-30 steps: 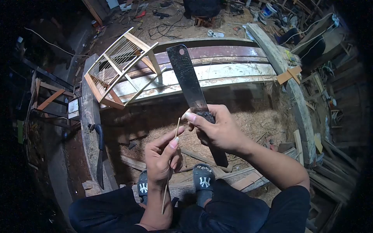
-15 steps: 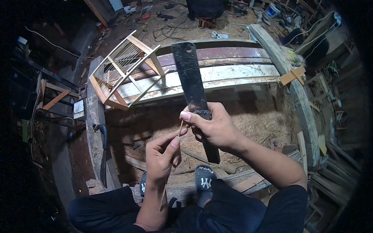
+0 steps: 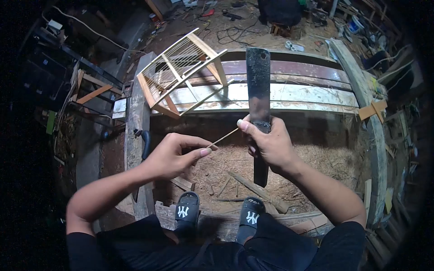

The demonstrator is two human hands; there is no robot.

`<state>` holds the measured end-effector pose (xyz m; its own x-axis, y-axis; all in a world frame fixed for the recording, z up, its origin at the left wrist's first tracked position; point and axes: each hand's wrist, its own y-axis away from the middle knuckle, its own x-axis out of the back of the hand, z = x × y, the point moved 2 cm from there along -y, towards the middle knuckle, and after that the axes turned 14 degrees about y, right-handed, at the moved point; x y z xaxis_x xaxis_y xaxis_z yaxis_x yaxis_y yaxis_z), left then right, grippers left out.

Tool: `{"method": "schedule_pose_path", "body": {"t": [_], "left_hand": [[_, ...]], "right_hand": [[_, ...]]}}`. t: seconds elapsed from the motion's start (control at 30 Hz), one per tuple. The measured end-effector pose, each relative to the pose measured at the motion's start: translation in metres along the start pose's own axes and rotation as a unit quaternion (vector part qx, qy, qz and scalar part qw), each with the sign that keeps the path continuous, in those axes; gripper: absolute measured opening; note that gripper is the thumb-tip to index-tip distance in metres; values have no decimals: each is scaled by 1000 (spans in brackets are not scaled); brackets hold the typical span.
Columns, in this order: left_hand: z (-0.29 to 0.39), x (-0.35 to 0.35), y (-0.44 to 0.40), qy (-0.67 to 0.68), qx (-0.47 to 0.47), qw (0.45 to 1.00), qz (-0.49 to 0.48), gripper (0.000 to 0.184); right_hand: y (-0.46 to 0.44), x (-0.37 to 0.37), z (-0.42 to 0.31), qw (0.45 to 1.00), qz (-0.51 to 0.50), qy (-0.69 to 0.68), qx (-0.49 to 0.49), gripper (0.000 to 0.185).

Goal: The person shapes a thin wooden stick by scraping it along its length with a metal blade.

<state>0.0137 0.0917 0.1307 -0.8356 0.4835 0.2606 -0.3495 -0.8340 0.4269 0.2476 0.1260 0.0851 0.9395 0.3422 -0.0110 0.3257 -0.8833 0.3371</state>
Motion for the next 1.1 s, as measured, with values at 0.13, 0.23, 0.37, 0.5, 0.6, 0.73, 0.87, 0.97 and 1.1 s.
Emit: {"method": "schedule_pose_path", "body": {"t": [0.13,0.23,0.37,0.5,0.6,0.73,0.87,0.97,1.1], "left_hand": [[-8,25,25,42,24,999,3,28],[-34,26,43,122,-12,992,17,30],[-60,14,59,272,-14,961,47,36],[-77,0,62,383,-21,922,59,39],[-86,-3,59,436,-37,896,74,38],[-91,-2,55,433,-47,900,37,42],[-93,-2,57,447,-37,893,26,40],[-112,-6,57,450,-22,889,82,36],[-96,-12,57,607,2,793,49,48]], "right_hand": [[-9,-20,-8,1000,-14,1,0,26],[-11,-41,-10,999,-23,-8,-20,24],[-10,-58,-18,998,-52,10,38,46],[-1,-55,-4,984,-70,138,83,53],[8,-70,-4,892,11,335,304,44],[27,-88,6,851,67,374,362,49],[30,-102,37,849,103,336,394,51],[35,-105,36,845,93,350,394,53],[35,-105,36,842,90,357,393,53]]}}
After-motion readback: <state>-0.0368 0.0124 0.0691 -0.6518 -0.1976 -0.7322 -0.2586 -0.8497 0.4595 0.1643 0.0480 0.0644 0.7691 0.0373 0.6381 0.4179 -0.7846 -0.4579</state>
